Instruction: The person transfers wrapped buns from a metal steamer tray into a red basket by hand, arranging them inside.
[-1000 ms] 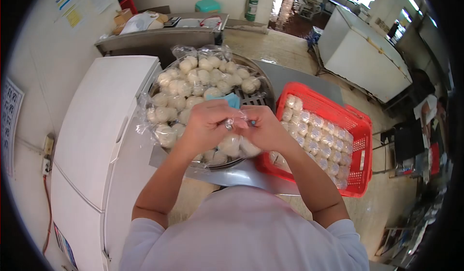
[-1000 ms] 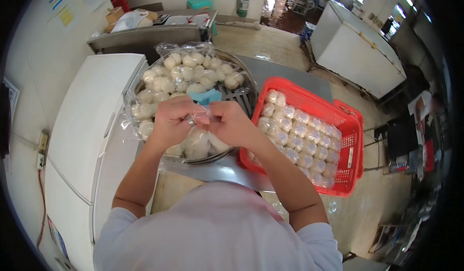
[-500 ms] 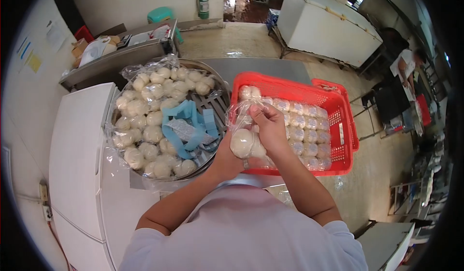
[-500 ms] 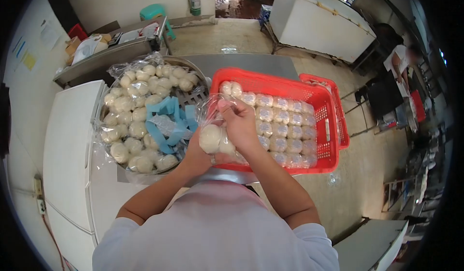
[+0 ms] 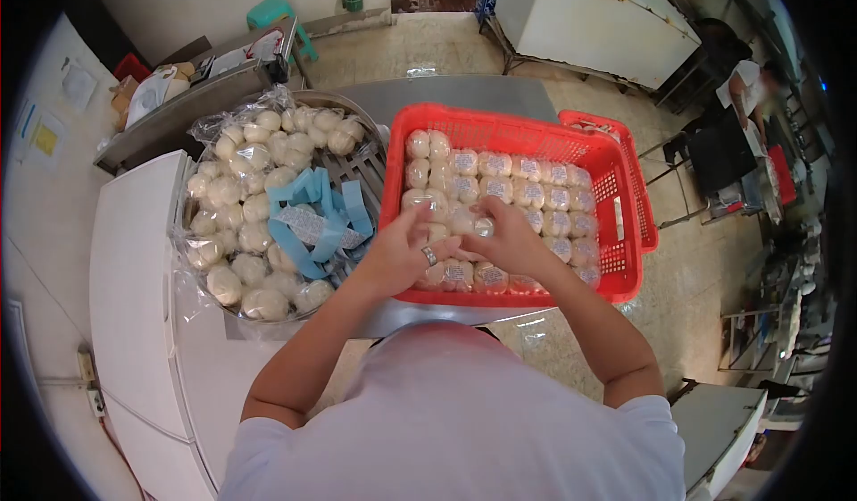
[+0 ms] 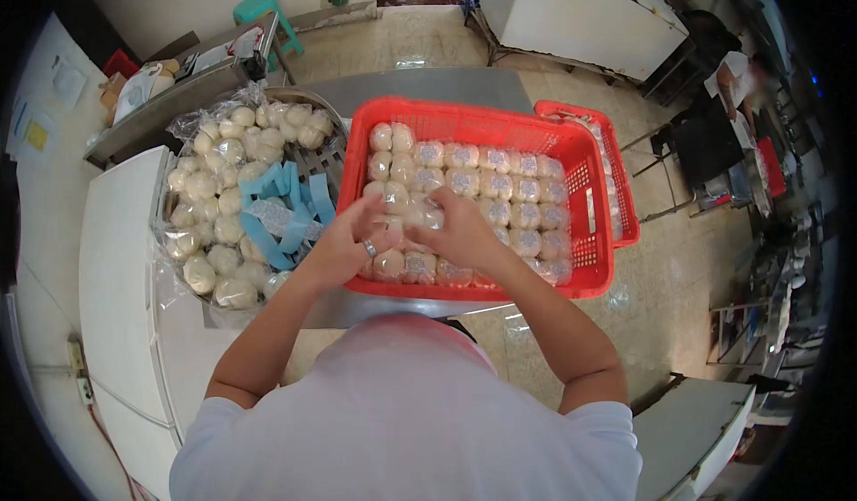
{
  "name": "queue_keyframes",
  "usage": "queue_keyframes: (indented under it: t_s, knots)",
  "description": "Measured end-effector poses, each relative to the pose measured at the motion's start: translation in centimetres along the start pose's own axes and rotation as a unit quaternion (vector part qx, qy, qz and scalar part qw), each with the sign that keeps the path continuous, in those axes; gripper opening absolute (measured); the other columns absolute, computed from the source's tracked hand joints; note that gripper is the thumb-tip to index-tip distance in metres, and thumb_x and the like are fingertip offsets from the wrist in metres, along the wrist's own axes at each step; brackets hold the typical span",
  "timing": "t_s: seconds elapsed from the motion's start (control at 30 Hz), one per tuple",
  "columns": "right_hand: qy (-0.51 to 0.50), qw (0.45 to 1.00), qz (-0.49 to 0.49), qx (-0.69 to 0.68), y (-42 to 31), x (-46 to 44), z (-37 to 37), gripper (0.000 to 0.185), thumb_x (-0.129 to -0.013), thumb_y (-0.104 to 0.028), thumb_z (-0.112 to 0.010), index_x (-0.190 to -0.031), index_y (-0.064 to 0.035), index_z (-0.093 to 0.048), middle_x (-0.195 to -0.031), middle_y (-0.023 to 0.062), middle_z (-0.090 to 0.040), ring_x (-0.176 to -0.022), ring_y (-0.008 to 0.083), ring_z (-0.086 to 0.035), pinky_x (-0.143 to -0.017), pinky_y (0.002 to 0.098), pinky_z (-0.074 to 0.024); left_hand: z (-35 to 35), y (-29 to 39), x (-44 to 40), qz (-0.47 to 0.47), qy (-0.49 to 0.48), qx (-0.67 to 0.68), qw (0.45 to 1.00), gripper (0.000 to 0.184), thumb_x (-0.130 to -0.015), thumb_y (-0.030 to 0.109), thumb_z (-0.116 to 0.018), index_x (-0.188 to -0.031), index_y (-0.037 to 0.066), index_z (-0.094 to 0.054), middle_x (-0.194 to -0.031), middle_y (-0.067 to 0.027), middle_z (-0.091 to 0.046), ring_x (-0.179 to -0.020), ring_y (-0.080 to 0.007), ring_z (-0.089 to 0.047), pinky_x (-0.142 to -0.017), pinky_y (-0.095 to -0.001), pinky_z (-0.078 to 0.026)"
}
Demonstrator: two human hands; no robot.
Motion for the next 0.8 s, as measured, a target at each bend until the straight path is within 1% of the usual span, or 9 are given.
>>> queue_keyframes:
  t_s: [0.03, 0.07, 0.17, 0.27, 0.37, 0.47, 0.57, 0.67, 0.8]
  knots:
    - [-0.034, 0.997, -0.06, -0.022, 1.9, 0.0, -1.1, 0.055, -0.09, -0.041, -0.077, -0.125, 0.0008, -0.066, -0.128, 0.0291, -0.065, -0.113, 0.0443, -0.065, -0.097, 0.0469, -0.0532, 0.9, 1.3, 0.7, -0.075, 0.072, -0.141, 0.985, 0.059, -0.092, 0.026, -0.081, -0.142, 0.003, -0.059, -0.128, -0.0144, -0.068, -0.114, -0.0231, -0.066, -0.101, -0.0374, -0.053]
    - [-0.067, 0.99, -0.12, -0.042, 3.8, 0.2, -2.4, 0.053, -0.093, -0.044, -0.074, -0.12, 0.0017, -0.069, -0.123, 0.0295, -0.068, -0.109, 0.0445, -0.067, -0.095, 0.0476, -0.0535, 0.6, 2.1, 1.1, -0.119, 0.068, -0.152, 0.979, 0.047, -0.091, 0.02, -0.08, -0.131, -0.001, -0.066, -0.121, -0.0149, -0.072, -0.115, -0.0262, -0.068, -0.109, -0.0419, -0.049]
    - [-0.222, 0.969, -0.091, 0.061, 7.8, 0.3, -7.9, 0.055, -0.101, -0.049, -0.062, -0.106, 0.0048, -0.073, -0.102, 0.0295, -0.072, -0.099, 0.0453, -0.07, -0.089, 0.05, -0.0539, -1.2, 1.2, 2.1, -0.231, 0.0, -0.327, 0.916, 0.033, -0.086, 0.01, -0.077, -0.118, 0.001, -0.072, -0.113, -0.015, -0.074, -0.112, -0.0296, -0.069, -0.111, -0.0455, -0.047]
    - [-0.193, 0.977, -0.09, 0.023, 6.4, 0.4, -7.9, 0.059, -0.106, -0.048, -0.052, -0.096, 0.0061, -0.074, -0.088, 0.0297, -0.072, -0.091, 0.0468, -0.071, -0.085, 0.0523, -0.0536, -1.1, 0.0, 2.5, -0.233, 0.027, -0.338, 0.911, 0.028, -0.081, 0.003, -0.072, -0.109, 0.003, -0.075, -0.109, -0.0153, -0.075, -0.109, -0.033, -0.068, -0.109, -0.0484, -0.048]
    - [-0.214, 0.97, -0.112, 0.019, 6.1, -0.3, -9.1, 0.059, -0.106, -0.049, -0.052, -0.106, 0.0058, -0.073, -0.095, 0.028, -0.073, -0.096, 0.0498, -0.069, -0.091, 0.0533, -0.0516, -1.0, 0.4, 2.8, -0.239, 0.036, -0.307, 0.921, 0.03, -0.079, -0.001, -0.069, -0.109, 0.003, -0.075, -0.105, -0.0151, -0.074, -0.104, -0.0337, -0.069, -0.105, -0.0483, -0.05]
    - [-0.235, 0.951, 0.077, 0.187, 3.9, 0.1, -9.8, 0.067, -0.106, -0.055, -0.05, -0.123, 0.0072, -0.066, -0.115, 0.0314, -0.069, -0.112, 0.0518, -0.064, -0.102, 0.0538, -0.0473, -0.3, 0.7, 3.7, -0.288, 0.091, -0.248, 0.92, 0.027, -0.081, 0.0, -0.07, -0.107, 0.004, -0.075, -0.101, -0.0147, -0.073, -0.104, -0.0349, -0.069, -0.102, -0.0472, -0.052]
    - [-0.189, 0.974, -0.079, 0.097, 7.2, 0.2, -11.6, 0.079, -0.106, -0.063, -0.044, -0.136, 0.0094, -0.055, -0.135, 0.0355, -0.058, -0.127, 0.0539, -0.054, -0.112, 0.0549, -0.0408, 1.8, 0.3, 5.1, -0.303, 0.187, -0.157, 0.921, 0.029, -0.082, 0.003, -0.075, -0.11, 0.005, -0.074, -0.104, -0.0142, -0.072, -0.103, -0.0359, -0.07, -0.1, -0.0454, -0.054]
    - [-0.243, 0.961, -0.119, 0.062, 6.4, -0.5, -11.7, 0.086, -0.106, -0.068, -0.038, -0.137, 0.0115, -0.052, -0.142, 0.039, -0.05, -0.133, 0.0532, -0.048, -0.115, 0.0547, -0.0393, 5.0, -1.2, 7.6, -0.204, 0.216, -0.132, 0.946, 0.049, -0.079, 0.011, -0.084, -0.124, 0.005, -0.067, -0.121, -0.0161, -0.068, -0.115, -0.0355, -0.067, -0.105, -0.045, -0.051]
    - [-0.25, 0.951, -0.12, 0.139, 4.5, -0.1, -11.1, 0.088, -0.105, -0.069, -0.038, -0.137, 0.0124, -0.052, -0.141, 0.0393, -0.051, -0.135, 0.055, -0.046, -0.115, 0.0559, -0.0385, 11.5, -1.0, 14.4, -0.074, 0.188, -0.393, 0.897, 0.079, -0.071, 0.019, -0.092, -0.14, 0.006, -0.056, -0.143, -0.0177, -0.056, -0.137, -0.0371, -0.05, -0.119, -0.0517, -0.037]
Point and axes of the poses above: each hand's wrist, its own x-axis away from the middle knuckle, its own z-axis out of the back of the hand, y = z × x, the point moved 8 cm from there along -x, towards the middle knuckle
